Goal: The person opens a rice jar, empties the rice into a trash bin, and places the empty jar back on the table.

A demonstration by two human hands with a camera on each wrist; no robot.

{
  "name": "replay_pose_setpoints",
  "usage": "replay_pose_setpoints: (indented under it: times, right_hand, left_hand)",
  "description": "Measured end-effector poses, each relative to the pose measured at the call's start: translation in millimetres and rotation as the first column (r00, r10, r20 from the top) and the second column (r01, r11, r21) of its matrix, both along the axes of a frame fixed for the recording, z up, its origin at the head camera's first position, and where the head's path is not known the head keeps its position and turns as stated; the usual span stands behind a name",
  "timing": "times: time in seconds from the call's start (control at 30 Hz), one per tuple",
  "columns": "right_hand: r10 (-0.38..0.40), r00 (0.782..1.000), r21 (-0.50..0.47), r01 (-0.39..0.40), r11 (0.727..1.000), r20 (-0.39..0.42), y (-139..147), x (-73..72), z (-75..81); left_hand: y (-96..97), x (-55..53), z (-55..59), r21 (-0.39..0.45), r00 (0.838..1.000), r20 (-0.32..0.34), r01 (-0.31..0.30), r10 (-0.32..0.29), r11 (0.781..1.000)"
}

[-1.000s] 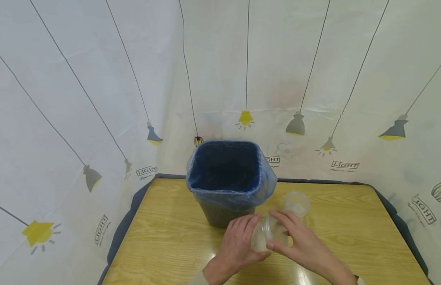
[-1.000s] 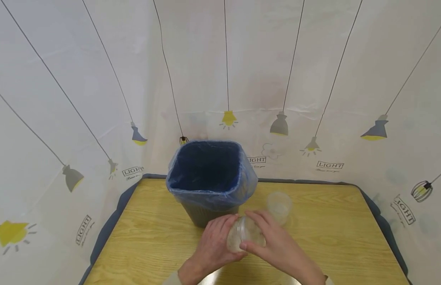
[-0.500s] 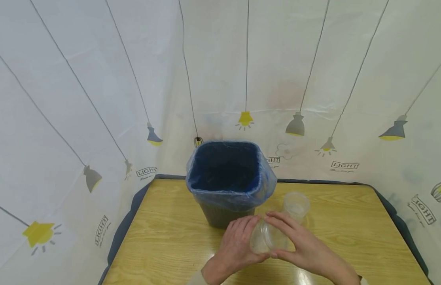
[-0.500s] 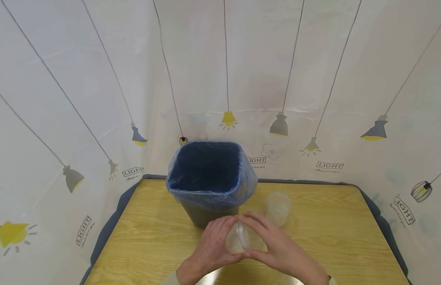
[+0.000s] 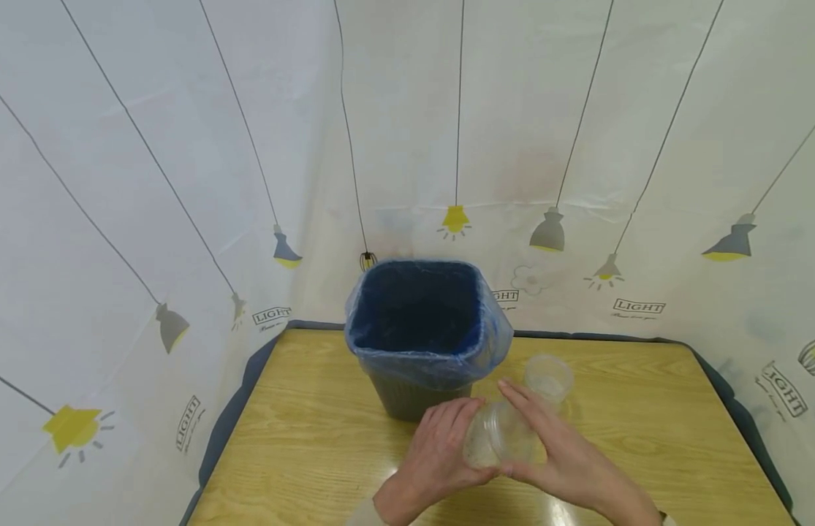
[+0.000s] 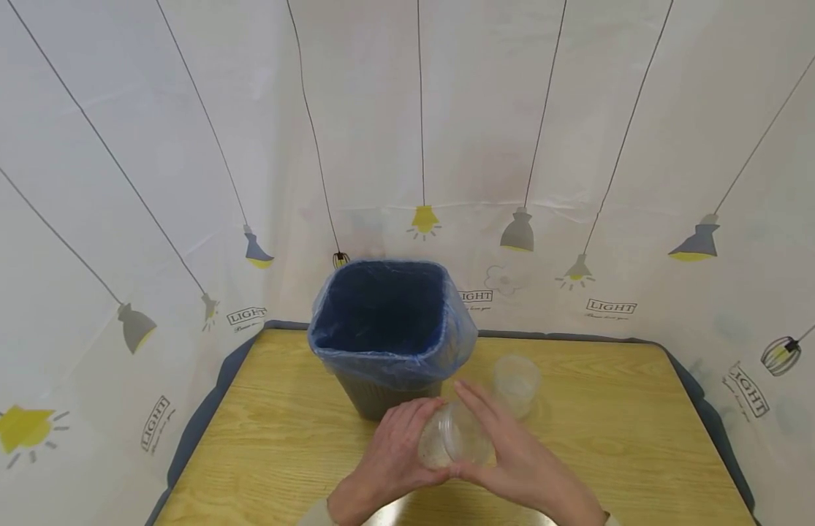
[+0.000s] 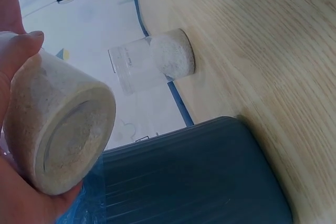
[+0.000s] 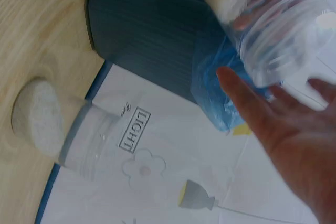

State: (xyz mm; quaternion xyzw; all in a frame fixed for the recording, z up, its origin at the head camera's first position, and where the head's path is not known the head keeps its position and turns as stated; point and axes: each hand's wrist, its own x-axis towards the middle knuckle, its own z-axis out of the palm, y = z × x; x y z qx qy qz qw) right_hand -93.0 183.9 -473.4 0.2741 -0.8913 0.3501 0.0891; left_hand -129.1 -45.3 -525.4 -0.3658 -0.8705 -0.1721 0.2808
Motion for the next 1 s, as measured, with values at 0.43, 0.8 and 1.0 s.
replay_pose_setpoints:
  times: [0.43,0.8,1.0]
  right_hand:
    - [-0.169,0.961,-0.099,0.194,0.976,0.22,-17.0,0.7,-2.3]
    - [-0.085,0.991,-0.127,0.098,0.987,0.099,-10.5,1.7,-2.9]
    - [0.022,0.991,-0.333,0.022,0.943,0.128,-4.6,2.0,-7.8]
  left_hand:
    - [-1.4,-0.9,-6.3,-0.029,0.992,-0.118,-0.057,0.053,0.998]
    - [-1.4,0.6,-6.6,0.017,1.0,-0.029,-0.008,0.008,1.0]
    - [-3.6,-1.3,-12.4,0.095,0.999,0.016,0.043,-0.044,0.995]
